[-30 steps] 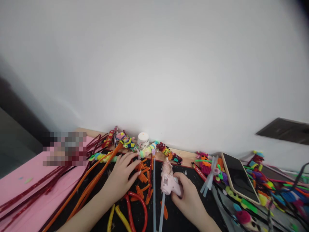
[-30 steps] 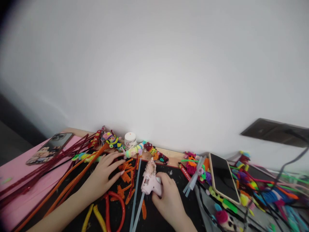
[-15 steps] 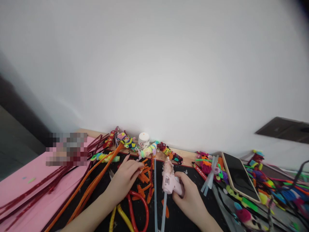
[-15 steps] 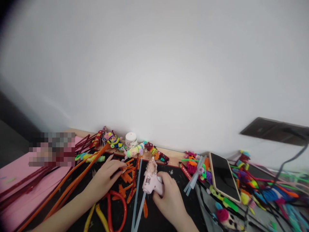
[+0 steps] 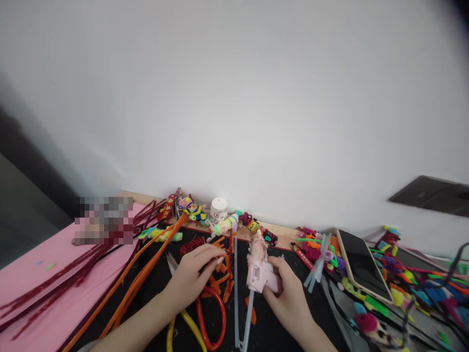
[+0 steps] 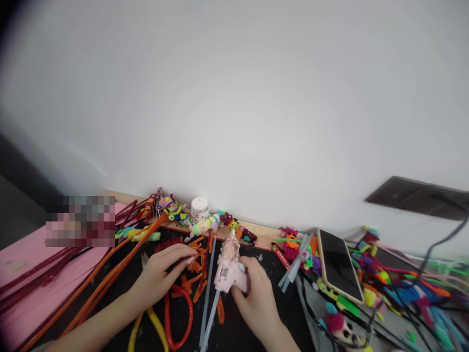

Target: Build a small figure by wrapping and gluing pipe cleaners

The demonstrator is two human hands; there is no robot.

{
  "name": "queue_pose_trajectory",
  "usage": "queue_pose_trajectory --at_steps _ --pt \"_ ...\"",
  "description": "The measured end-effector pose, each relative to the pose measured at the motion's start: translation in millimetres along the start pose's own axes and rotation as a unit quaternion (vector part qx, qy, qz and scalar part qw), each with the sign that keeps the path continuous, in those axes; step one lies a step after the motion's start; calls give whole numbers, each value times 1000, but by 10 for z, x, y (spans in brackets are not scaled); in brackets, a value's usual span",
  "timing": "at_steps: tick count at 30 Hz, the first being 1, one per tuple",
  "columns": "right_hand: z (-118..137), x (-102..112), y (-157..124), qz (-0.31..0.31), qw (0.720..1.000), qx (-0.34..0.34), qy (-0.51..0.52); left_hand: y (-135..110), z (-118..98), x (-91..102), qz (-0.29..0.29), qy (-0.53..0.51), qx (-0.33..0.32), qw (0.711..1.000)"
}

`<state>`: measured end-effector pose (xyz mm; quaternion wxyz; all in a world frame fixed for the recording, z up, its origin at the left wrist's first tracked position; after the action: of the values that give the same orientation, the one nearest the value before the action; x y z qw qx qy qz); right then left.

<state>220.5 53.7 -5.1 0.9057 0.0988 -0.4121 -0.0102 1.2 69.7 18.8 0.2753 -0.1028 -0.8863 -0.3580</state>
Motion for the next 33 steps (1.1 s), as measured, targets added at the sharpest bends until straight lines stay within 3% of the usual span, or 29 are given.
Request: queue_pose_trajectory --at_steps 7,13,18,24,29,33 --pt "-6 -23 25 9 996 4 -89 -17 35 -51 1 -32 46 998" --pt "71 7 42 13 992 11 -125 11 -21 -54 3 -41 13 999" --pt "226 118 -47 -39 993 82 -76 -26 -92 -121 23 -31 -27 999" --pt "466 -10 -205 6 981 192 3 -86 -321 -306 68 -31 -123 990" --pt "531 -37 -232 10 980 195 36 -84 -372 -388 95 -44 -119 987" --pt "518 -52 -220 31 982 179 51 -78 -307 -364 91 -74 -65 991"
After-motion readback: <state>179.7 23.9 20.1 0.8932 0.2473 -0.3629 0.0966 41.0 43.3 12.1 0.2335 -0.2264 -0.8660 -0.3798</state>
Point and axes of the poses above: each hand's wrist, its own y-axis towards the middle knuckle, its own x-axis out of the back of the hand, z = x × y, the point moved 6 cm from there along y, towards the middle knuckle, and after that the axes turned 10 degrees about -x, right-handed, at the moved point
